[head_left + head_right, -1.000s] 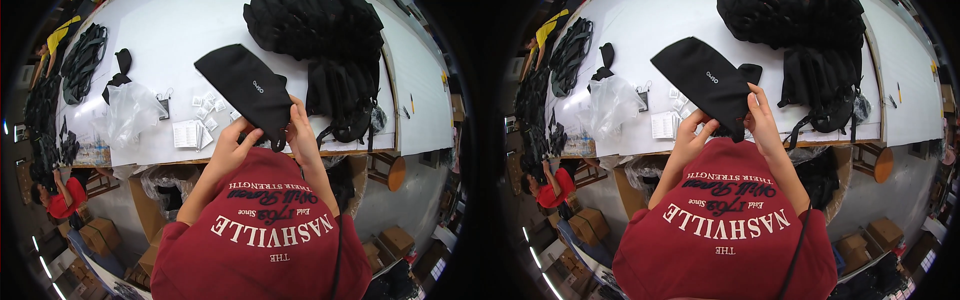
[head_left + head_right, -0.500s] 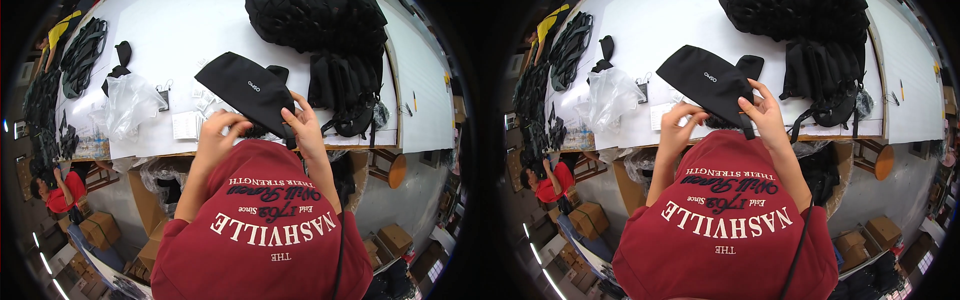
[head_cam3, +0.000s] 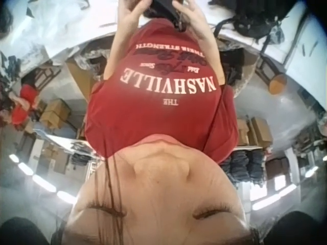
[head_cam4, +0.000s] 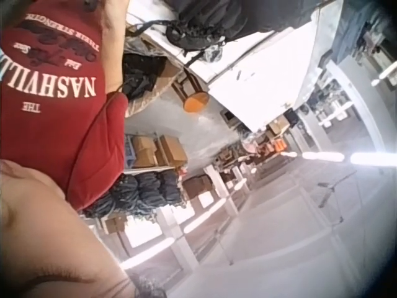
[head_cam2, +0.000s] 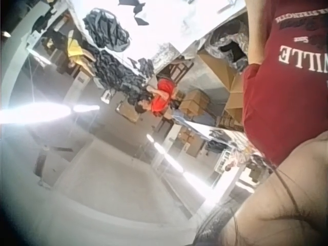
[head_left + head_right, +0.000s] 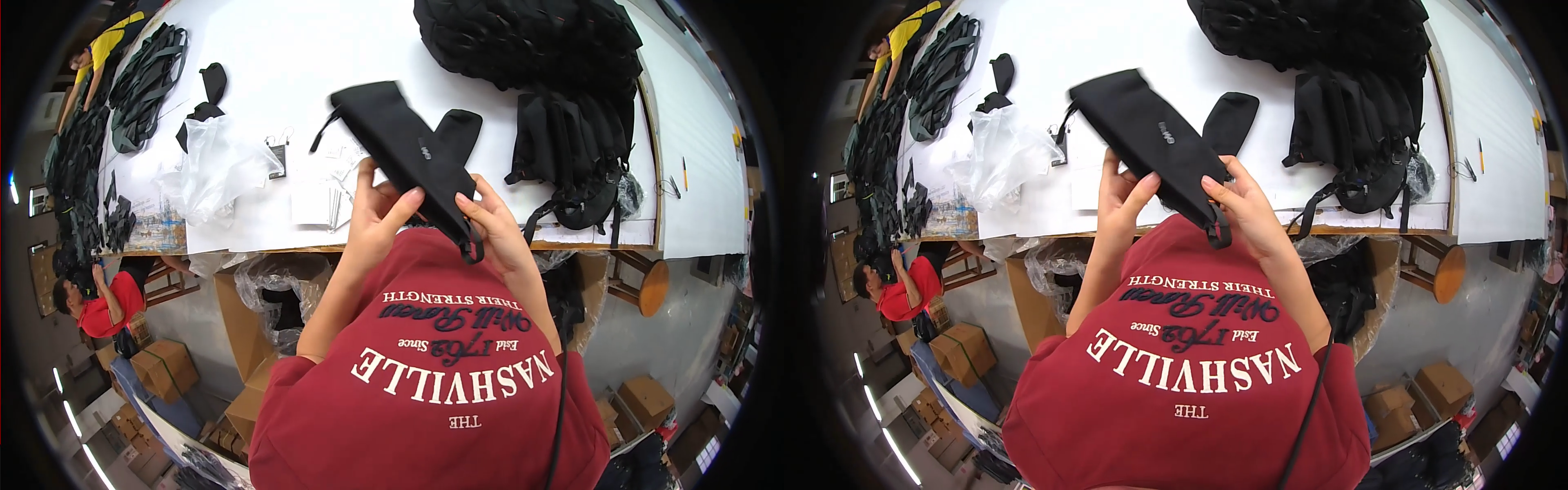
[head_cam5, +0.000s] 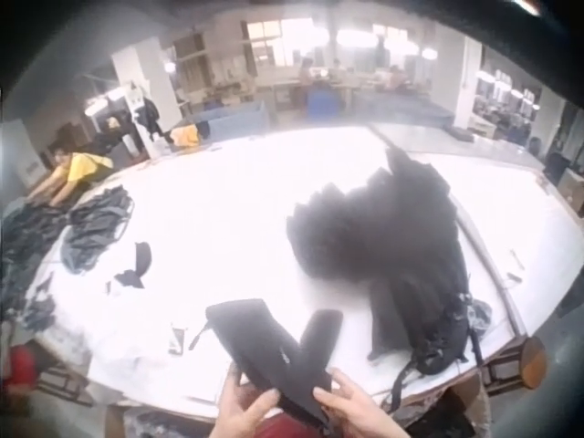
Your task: Placing black fabric storage cases into a lined cardboard box for shipping.
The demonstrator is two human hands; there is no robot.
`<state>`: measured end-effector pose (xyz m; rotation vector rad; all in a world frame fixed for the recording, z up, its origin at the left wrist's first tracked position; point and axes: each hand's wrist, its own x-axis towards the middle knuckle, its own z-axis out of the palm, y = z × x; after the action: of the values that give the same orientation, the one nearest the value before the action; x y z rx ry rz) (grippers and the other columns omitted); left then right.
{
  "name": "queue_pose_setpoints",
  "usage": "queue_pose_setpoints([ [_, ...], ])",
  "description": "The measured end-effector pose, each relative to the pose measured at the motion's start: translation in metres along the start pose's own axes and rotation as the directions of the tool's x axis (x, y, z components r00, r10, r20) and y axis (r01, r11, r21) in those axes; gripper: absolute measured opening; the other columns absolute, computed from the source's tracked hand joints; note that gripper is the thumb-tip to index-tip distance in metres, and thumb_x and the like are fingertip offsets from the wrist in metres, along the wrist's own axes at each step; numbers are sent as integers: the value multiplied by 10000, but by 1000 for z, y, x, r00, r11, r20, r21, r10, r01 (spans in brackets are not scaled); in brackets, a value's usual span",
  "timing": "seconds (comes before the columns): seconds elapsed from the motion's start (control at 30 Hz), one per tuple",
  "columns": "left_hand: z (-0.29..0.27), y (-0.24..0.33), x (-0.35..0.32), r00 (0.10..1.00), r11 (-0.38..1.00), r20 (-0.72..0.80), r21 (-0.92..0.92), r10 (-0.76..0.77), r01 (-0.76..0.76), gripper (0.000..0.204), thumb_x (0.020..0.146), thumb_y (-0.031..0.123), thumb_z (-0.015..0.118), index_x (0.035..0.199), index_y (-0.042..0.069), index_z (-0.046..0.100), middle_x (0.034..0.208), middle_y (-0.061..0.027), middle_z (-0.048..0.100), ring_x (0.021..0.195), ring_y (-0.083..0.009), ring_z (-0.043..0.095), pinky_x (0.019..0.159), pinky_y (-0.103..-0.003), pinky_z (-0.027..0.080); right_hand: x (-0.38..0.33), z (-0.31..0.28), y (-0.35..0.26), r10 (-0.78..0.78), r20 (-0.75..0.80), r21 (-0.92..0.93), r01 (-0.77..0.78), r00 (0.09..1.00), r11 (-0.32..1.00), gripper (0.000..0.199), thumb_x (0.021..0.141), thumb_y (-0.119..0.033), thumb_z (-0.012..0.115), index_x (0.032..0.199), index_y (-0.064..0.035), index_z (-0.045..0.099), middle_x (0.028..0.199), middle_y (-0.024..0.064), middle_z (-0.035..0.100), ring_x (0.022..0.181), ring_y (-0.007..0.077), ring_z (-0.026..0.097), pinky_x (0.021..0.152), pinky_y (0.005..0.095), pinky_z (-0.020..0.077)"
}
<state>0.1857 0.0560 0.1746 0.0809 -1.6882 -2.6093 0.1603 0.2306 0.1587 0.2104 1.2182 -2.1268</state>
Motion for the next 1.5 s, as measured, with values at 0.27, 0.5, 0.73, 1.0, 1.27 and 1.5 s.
queue_pose_setpoints([
  [0.27, 6, 4, -3, 978, 907, 92, 398, -188, 137, 278, 882, 9, 502, 1126, -6, 371, 811, -103, 640, 721, -104, 602, 641, -228, 469, -15, 17, -26, -562, 127, -860, 373, 817, 347, 403, 757, -306, 732, 924, -17, 507, 756, 70, 513, 663, 174, 507, 601, 290, 425],
  [0.5, -9, 22, -6, 989, 952, -41, 268, -143, 149, 236, 874, -4, 497, 1095, -6, 414, 686, -63, 615, 514, -55, 500, 471, -183, 381, -23, 7, -41, -560, 25, -872, 292, 828, 393, 232, 810, -148, 645, 701, -7, 497, 537, 40, 498, 479, 99, 446, 475, 252, 359],
  [0.73, -11, 39, -10, 986, 950, -115, 276, -120, 148, 276, 839, -22, 502, 1105, -10, 431, 689, -85, 629, 482, -67, 503, 452, -193, 393, -32, 15, -49, -593, 57, -865, 336, 803, 371, 215, 822, -128, 635, 692, -5, 516, 545, -5, 469, 518, 43, 431, 479, 214, 311],
  [1.0, -4, 35, -7, 984, 948, -56, 262, -171, 180, 284, 870, 37, 556, 1117, -1, 420, 723, -77, 635, 516, -59, 490, 486, -188, 383, -23, 16, -42, -586, 76, -833, 374, 807, 407, 228, 827, -134, 634, 704, 16, 513, 592, 29, 516, 560, 77, 482, 556, 221, 389],
  [1.27, -25, -2, 26, 996, 989, -41, 125, -79, 84, 501, 877, 224, 588, 1273, -3, 381, 1216, -133, 484, 1148, -201, 453, 980, -318, 358, -8, 11, -33, -304, 176, -401, 350, 936, 846, 215, 886, -167, 575, 794, 26, 549, 671, 12, 514, 686, 39, 478, 632, 211, 398],
  [1.5, -24, -21, 35, 909, 875, 0, -270, -416, 401, 415, 784, 221, 723, 1096, -3, 566, 945, -80, 642, 849, -158, 633, 770, -275, 523, 0, 31, -44, -455, 194, -801, 409, 869, 438, 228, 803, -154, 644, 934, -20, 515, 725, 69, 590, 632, 177, 585, 575, 285, 453],
])
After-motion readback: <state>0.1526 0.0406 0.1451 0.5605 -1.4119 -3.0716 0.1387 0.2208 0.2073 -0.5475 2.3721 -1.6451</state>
